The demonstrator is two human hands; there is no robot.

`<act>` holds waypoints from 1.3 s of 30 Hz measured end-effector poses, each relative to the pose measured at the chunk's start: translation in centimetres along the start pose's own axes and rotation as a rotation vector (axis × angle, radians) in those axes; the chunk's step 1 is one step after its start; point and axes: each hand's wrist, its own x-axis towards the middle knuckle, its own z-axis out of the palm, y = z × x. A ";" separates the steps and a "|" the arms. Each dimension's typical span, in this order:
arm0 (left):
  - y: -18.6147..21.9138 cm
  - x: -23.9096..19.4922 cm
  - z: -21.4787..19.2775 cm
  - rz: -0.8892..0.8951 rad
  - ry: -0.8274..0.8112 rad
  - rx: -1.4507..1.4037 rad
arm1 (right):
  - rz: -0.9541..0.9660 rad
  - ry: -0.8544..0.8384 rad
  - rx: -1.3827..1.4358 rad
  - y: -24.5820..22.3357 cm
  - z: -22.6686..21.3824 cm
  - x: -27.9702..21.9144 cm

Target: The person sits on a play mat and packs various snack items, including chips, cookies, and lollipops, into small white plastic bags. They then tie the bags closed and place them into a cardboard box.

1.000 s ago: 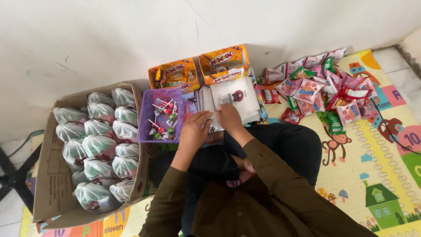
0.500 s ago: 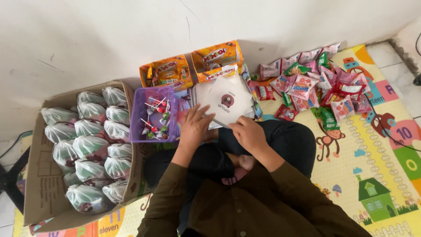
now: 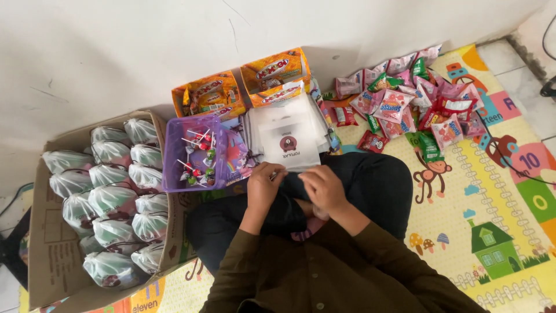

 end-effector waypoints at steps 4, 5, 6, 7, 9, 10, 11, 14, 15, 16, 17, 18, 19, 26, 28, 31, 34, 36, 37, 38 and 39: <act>2.1 0.2 -0.6 0.007 0.012 -0.007 | -0.080 -0.021 0.024 -2.9 -1.1 2.6; 2.5 0.3 -0.7 0.011 0.023 -0.043 | -0.095 -0.042 -0.015 -3.5 -1.5 3.3; 2.9 0.3 -0.9 0.015 0.034 -0.079 | -0.111 -0.063 -0.054 -4.1 -1.9 4.0; 3.1 0.3 -1.2 0.012 0.034 -0.077 | -0.111 -0.065 -0.052 -3.8 -1.5 3.8; 3.7 0.5 -1.7 -0.015 0.042 -0.092 | -0.099 -0.084 -0.041 -3.3 -0.7 3.4; 3.8 0.3 -1.8 -0.015 0.041 -0.092 | -0.098 -0.084 -0.041 -3.2 -0.4 3.0; 4.0 0.4 -1.9 -0.020 0.054 -0.081 | -0.091 -0.090 -0.080 -3.0 -0.1 2.8; 4.2 0.1 -2.0 -0.034 0.066 -0.085 | -0.106 -0.057 -0.135 -3.9 -0.8 4.0; 4.1 0.2 -1.9 -0.038 0.070 -0.100 | -0.132 -0.013 -0.154 -4.4 -1.2 4.8; 4.1 0.1 -1.8 -0.037 0.070 -0.101 | -0.133 -0.013 -0.155 -4.4 -1.0 4.4; 4.1 0.1 -1.8 -0.034 0.083 -0.117 | -0.132 0.003 -0.172 -4.3 -0.7 4.1; 4.0 0.1 -1.8 -0.030 0.096 -0.134 | -0.131 0.020 -0.189 -4.3 -0.5 3.8; 4.2 0.1 -2.0 -0.027 0.100 -0.134 | -0.135 0.023 -0.190 -3.9 -0.2 3.4; 4.2 0.1 -2.3 -0.024 0.142 -0.161 | -0.116 0.043 -0.196 -3.1 0.7 2.1; 4.2 -0.6 -2.0 -0.025 0.133 -0.161 | -0.115 0.051 -0.204 -3.3 0.6 2.0; 4.3 -0.6 -2.1 -0.089 0.101 -0.247 | -0.125 0.043 -0.168 -2.3 1.0 2.7; 4.4 -0.9 -2.4 -0.140 0.062 -0.321 | -0.156 0.041 -0.135 -2.3 0.5 2.8; 4.1 -0.5 -2.4 -0.115 0.128 -0.246 | -0.194 0.016 -0.152 -2.4 0.2 3.1; 4.0 -0.4 -2.2 -0.112 0.129 -0.247 | -0.195 0.019 -0.154 -2.4 0.6 2.7; 3.8 -0.3 -2.0 -0.065 0.203 -0.156 | -0.190 -0.026 -0.121 -2.3 1.0 2.3; 3.7 -0.2 -1.7 -0.017 0.274 -0.067 | -0.184 -0.071 -0.092 -2.2 1.3 1.9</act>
